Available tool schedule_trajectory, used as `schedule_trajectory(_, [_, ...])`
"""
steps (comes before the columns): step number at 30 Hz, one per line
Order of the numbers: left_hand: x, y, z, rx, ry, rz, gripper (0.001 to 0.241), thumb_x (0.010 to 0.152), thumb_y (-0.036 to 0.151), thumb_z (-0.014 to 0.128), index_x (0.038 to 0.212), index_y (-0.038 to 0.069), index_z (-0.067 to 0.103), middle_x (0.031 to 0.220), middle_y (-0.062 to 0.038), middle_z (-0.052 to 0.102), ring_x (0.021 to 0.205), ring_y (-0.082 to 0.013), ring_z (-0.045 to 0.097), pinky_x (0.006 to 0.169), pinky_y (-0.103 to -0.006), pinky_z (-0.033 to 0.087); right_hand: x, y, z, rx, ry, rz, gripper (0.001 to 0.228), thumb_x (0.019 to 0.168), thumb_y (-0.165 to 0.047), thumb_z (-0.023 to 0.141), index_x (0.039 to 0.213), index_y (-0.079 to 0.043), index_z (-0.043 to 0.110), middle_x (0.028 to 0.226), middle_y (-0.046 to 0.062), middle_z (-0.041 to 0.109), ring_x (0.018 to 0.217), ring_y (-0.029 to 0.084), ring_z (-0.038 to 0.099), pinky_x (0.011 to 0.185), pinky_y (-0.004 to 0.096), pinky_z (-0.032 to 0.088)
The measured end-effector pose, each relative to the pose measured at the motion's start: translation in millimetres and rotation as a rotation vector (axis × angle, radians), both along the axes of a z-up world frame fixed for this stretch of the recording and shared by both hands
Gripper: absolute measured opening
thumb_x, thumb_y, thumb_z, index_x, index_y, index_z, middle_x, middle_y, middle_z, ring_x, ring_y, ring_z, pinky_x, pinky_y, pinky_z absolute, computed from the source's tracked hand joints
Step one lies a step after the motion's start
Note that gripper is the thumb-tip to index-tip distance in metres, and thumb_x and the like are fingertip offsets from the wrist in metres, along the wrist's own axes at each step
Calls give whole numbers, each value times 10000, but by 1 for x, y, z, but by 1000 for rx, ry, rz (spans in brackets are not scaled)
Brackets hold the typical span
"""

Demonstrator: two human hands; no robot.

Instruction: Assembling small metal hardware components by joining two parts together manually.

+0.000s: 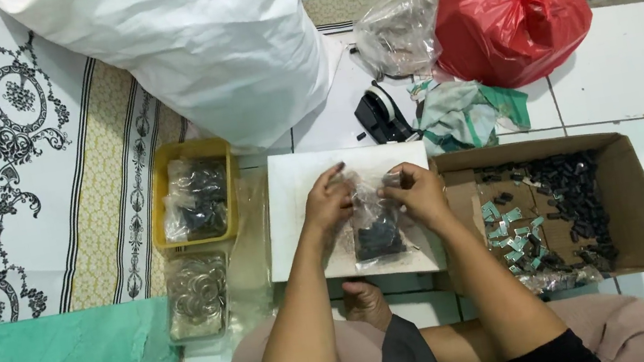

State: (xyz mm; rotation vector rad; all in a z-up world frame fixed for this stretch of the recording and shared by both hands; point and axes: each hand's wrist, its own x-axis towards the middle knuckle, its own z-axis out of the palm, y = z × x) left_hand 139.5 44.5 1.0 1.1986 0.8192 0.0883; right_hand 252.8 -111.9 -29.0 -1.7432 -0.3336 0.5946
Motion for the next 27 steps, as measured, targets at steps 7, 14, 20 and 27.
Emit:
schedule_trajectory(7, [5, 12, -66, 188, 4, -58, 653, 650, -1, 868, 1237, 194, 660, 958, -20, 733, 833, -129, 727, 758, -308, 621, -3, -8, -30, -54, -380, 5, 177, 746, 15, 800, 821, -134, 742, 712, 31, 719, 705, 171, 705, 630, 272, 545])
schedule_trajectory(14, [0, 3, -48, 586, 5, -182, 301, 690, -75, 678, 859, 163, 753, 829, -42, 758, 886, -234, 738, 799, -351, 593, -3, -29, -20, 37, -634, 268, 227, 804, 38, 707, 987, -95, 717, 1033, 111, 747, 1024, 329, 694, 903, 458, 537])
schedule_trajectory(20, [-1, -1, -47, 709, 2, -236, 240, 739, -65, 679, 800, 155, 751, 813, -77, 747, 882, -275, 741, 790, -359, 596, -46, -32, 24, -158, -752, 414, 455, 891, -212, 650, 1326, -79, 657, 1336, 206, 660, 1308, 406, 564, 1105, 588, 367])
schedule_trajectory(27, [1, 14, -60, 679, 19, -292, 238, 807, 27, 619, 920, 118, 808, 948, -138, 744, 1011, -370, 707, 913, -452, 571, -77, -37, -5, -465, -1042, 417, 718, 947, -568, 610, 1513, -140, 500, 1505, 137, 550, 1440, 315, 455, 1160, 610, 234])
